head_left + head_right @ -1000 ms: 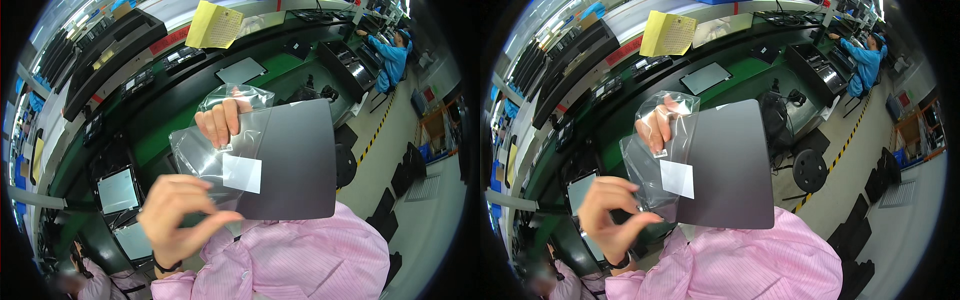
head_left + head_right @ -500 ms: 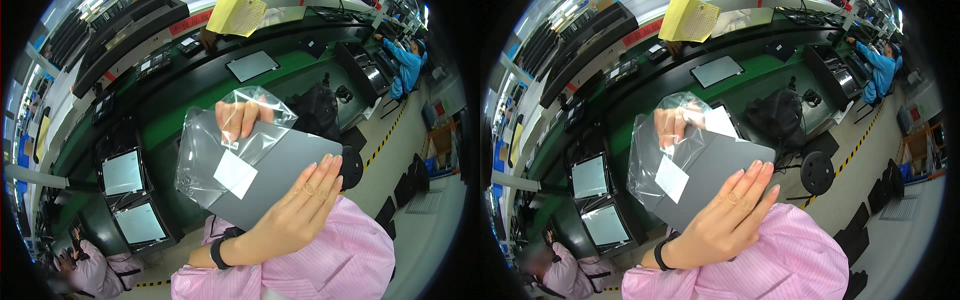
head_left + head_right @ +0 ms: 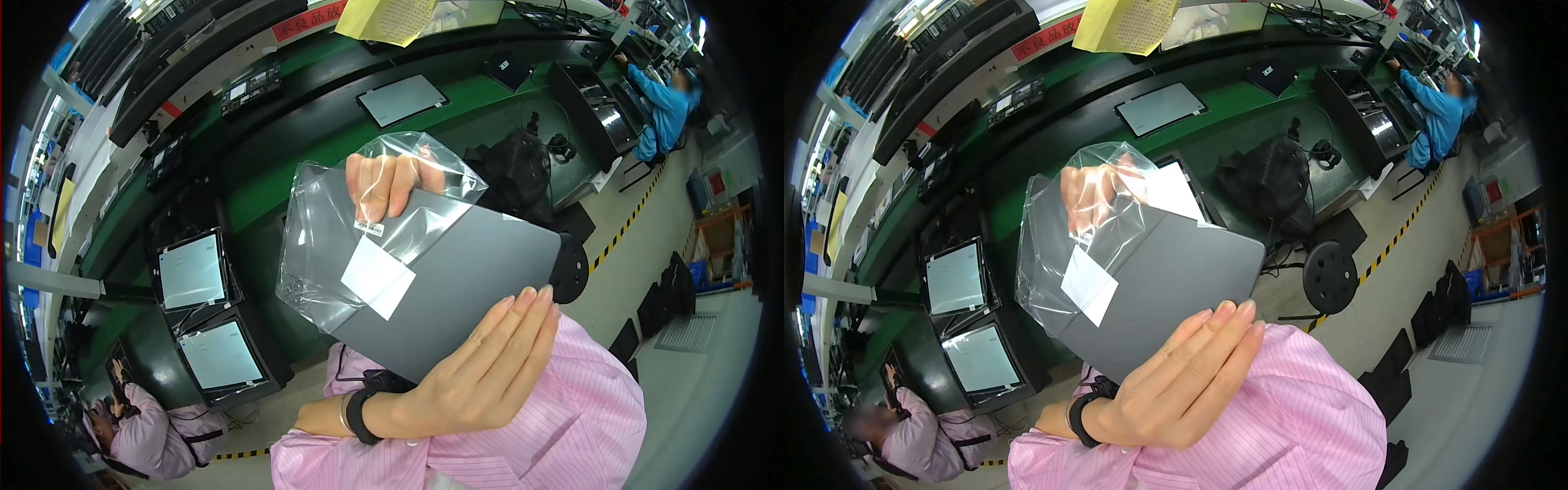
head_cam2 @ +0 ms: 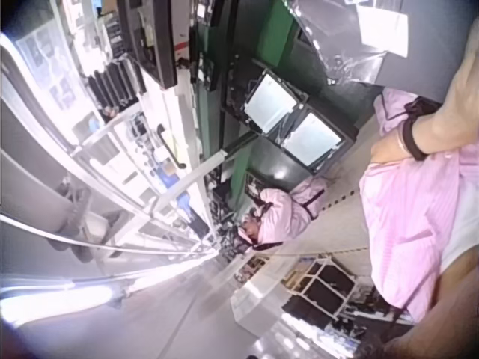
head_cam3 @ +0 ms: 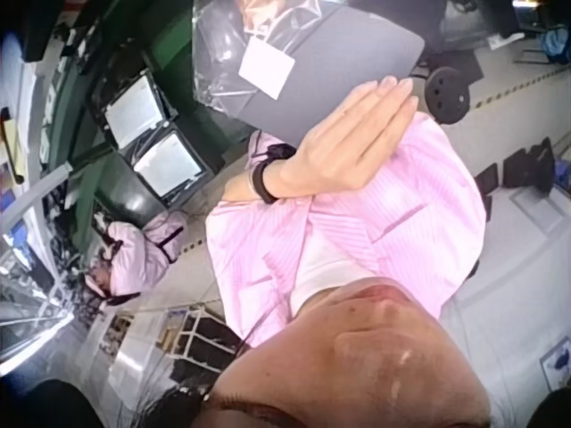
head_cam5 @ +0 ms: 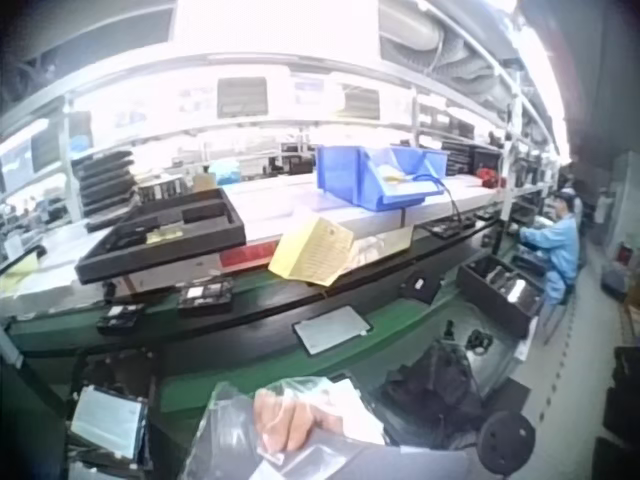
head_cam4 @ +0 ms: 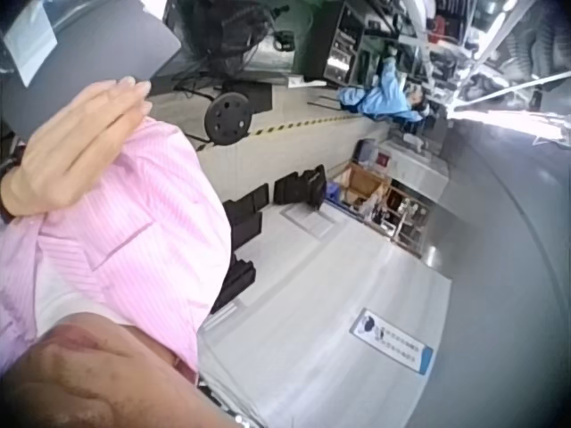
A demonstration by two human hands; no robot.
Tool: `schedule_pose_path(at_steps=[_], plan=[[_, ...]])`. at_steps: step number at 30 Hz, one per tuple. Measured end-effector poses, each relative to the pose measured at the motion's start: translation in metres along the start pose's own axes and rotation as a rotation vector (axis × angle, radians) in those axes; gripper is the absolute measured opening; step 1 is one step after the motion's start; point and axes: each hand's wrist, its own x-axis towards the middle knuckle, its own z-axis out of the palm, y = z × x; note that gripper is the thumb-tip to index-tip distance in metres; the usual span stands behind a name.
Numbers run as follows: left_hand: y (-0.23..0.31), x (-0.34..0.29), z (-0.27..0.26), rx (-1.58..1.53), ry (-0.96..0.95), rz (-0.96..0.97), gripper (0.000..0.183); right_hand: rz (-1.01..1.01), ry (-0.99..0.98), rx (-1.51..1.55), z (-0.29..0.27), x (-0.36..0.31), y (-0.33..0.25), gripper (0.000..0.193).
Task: Applying protective film to tablet screens on an electronics assembly line.
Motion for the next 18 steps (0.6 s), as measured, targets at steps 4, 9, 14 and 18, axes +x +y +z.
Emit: schedule_pose_path(at_steps=[4,9,14,18], plan=[[-0.008,0.011,-0.003,-0.156,-0.140,-0.018,0.029,-0.002,0.022,-0.011,0.003,-0.007,-0.006,0.058],[-0.016,0.007,-0.005,-0.454,-0.276,0.181,0.034,-0.001,0.028,-0.018,0.012,-0.004,0.008,0.058],[-0.027,-0.012,-0.075,-0.358,-0.215,-0.078,0.030,0.002,0.020,-0.038,0.007,0.010,0.007,0.058],[-0.079,-0.028,-0.080,0.102,0.095,-0.868,0.040,-0.017,-0.066,0.038,0.014,0.017,-0.003,0.057]])
